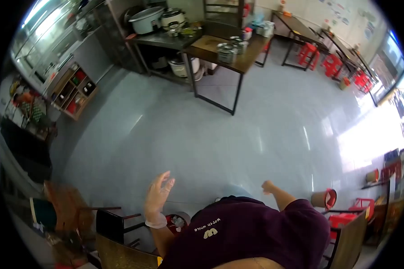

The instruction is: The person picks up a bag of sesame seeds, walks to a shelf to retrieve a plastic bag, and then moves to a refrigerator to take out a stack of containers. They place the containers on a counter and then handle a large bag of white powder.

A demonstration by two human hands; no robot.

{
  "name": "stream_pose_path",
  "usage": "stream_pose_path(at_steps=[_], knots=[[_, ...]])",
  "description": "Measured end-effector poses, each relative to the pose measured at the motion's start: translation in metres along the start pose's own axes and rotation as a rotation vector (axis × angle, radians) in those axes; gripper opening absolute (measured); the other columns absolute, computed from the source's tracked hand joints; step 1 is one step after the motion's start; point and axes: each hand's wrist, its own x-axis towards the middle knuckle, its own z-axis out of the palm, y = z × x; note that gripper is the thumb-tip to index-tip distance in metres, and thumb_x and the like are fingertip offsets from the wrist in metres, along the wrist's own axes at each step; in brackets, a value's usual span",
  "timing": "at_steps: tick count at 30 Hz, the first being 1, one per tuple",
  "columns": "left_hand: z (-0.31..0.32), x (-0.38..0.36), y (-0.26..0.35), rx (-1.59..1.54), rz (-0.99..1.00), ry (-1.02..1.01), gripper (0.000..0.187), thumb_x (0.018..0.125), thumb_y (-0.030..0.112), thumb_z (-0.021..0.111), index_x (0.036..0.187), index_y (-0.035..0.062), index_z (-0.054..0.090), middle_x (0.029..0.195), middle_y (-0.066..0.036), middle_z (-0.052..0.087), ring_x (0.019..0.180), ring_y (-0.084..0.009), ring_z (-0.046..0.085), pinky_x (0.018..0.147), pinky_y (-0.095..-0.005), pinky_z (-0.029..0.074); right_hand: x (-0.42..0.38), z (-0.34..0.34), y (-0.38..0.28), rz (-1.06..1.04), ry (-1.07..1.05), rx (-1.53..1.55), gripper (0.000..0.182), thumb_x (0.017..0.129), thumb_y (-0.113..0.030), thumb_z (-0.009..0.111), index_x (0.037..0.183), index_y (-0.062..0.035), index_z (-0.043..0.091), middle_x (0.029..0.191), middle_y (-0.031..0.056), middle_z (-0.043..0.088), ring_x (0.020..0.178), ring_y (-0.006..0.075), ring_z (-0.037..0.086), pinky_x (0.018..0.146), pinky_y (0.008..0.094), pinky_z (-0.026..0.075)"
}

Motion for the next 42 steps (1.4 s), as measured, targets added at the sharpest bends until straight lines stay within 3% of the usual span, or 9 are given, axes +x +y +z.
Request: stream_pose_path(at_steps=[4, 7, 12, 14, 17, 21, 26, 34, 42], knots=[[-0.044, 0.05, -0.021, -0.041, -0.176, 0.082, 0.047, 0.084, 0.036, 0.056, 0.12, 0.0068, 0.05, 0.115, -0.012, 0.055, 0.111, -0.0242, 0.049, 0.092, -0.0359, 0.039, 0.021, -0.072, 0.027, 0.826, -0.128, 1.126, 0.019, 0.077, -0.016, 0.049, 0.07, -0.002, 0.06, 0.065, 0.0144, 0.061, 0.053, 0.026, 0.06, 0.044, 0.0402, 0.048], [-0.089, 0.13, -0.046, -0.027, -0.018, 0.111, 0.046, 0.084, 0.035, 0.055, 0.12, 0.0072, 0.051, 0.114, -0.012, 0.055, 0.111, -0.0244, 0.048, 0.093, -0.0348, 0.037, 0.091, -0.184, 0.051, 0.774, 0.001, 1.044, 0.024, 0.079, -0.016, 0.043, 0.071, -0.0007, 0.06, 0.066, 0.0152, 0.061, 0.05, 0.0272, 0.059, 0.041, 0.0408, 0.048], [-0.175, 0.221, -0.034, 0.059, -0.196, 0.219, 0.043, 0.084, 0.031, 0.054, 0.119, 0.0059, 0.052, 0.116, -0.012, 0.055, 0.111, -0.0247, 0.048, 0.093, -0.0339, 0.037, 0.287, -0.453, 0.022, 0.404, 0.034, 0.767, 0.027, 0.081, -0.017, 0.041, 0.071, -0.0012, 0.061, 0.068, 0.0144, 0.062, 0.056, 0.0271, 0.061, 0.048, 0.0416, 0.048], [-0.207, 0.237, -0.067, -0.136, -0.232, 0.327, 0.043, 0.084, 0.033, 0.053, 0.118, 0.006, 0.052, 0.116, -0.013, 0.055, 0.11, -0.0249, 0.05, 0.092, -0.0346, 0.038, 0.37, -0.536, -0.007, -0.323, 0.289, -0.436, 0.026, 0.076, -0.018, 0.044, 0.073, -0.0008, 0.064, 0.078, 0.017, 0.063, 0.076, 0.0288, 0.061, 0.064, 0.041, 0.049], [-0.244, 0.247, -0.108, -0.179, -0.433, 0.47, 0.044, 0.084, 0.036, 0.051, 0.117, 0.0062, 0.053, 0.112, -0.013, 0.057, 0.106, -0.0249, 0.052, 0.089, -0.0345, 0.039, 0.483, -0.664, -0.103, -0.253, 0.457, 0.335, 0.034, 0.076, -0.025, 0.043, 0.086, 0.0029, 0.061, 0.085, 0.0243, 0.06, 0.081, 0.0422, 0.057, 0.073, 0.0495, 0.044], [-0.295, 0.273, -0.189, -0.117, -0.657, 0.406, 0.047, 0.084, 0.04, 0.05, 0.116, 0.0058, 0.053, 0.108, -0.014, 0.06, 0.102, -0.0254, 0.055, 0.087, -0.0333, 0.04, 0.491, -0.828, -0.254, -0.51, 0.535, 0.477, 0.026, 0.079, -0.026, 0.045, 0.08, -0.0042, 0.06, 0.076, 0.0184, 0.061, 0.069, 0.0347, 0.058, 0.066, 0.0447, 0.045], [-0.404, 0.349, -0.261, -0.094, -0.744, 0.487, 0.046, 0.084, 0.039, 0.049, 0.113, 0.0033, 0.054, 0.107, -0.017, 0.059, 0.1, -0.0284, 0.055, 0.085, -0.035, 0.042, 0.586, -0.861, -0.322, -0.753, 0.543, 0.402, 0.027, 0.079, -0.026, 0.045, 0.073, -0.0028, 0.057, 0.065, 0.0176, 0.06, 0.058, 0.034, 0.056, 0.057, 0.0448, 0.044], [-0.61, 0.539, -0.262, 0.119, -0.353, 0.512, 0.048, 0.087, 0.041, 0.046, 0.117, 0.0055, 0.052, 0.115, -0.018, 0.054, 0.107, -0.0335, 0.05, 0.09, -0.0388, 0.039, 0.625, -0.85, -0.173, -0.112, 0.009, -0.46, 0.012, 0.066, -0.023, 0.06, 0.063, -0.0126, 0.065, 0.062, 0.0079, 0.062, 0.06, 0.0271, 0.061, 0.054, 0.0374, 0.047], [-0.685, 0.665, -0.375, -0.057, -0.424, 0.218, 0.051, 0.085, 0.043, 0.047, 0.119, 0.0059, 0.052, 0.117, -0.016, 0.054, 0.109, -0.0311, 0.05, 0.093, -0.0369, 0.038, 0.754, -0.967, -0.219, 0.232, -0.145, 0.48, 0.018, 0.069, -0.022, 0.055, 0.064, -0.0071, 0.064, 0.064, 0.0118, 0.062, 0.06, 0.0282, 0.061, 0.056, 0.0398, 0.048]])
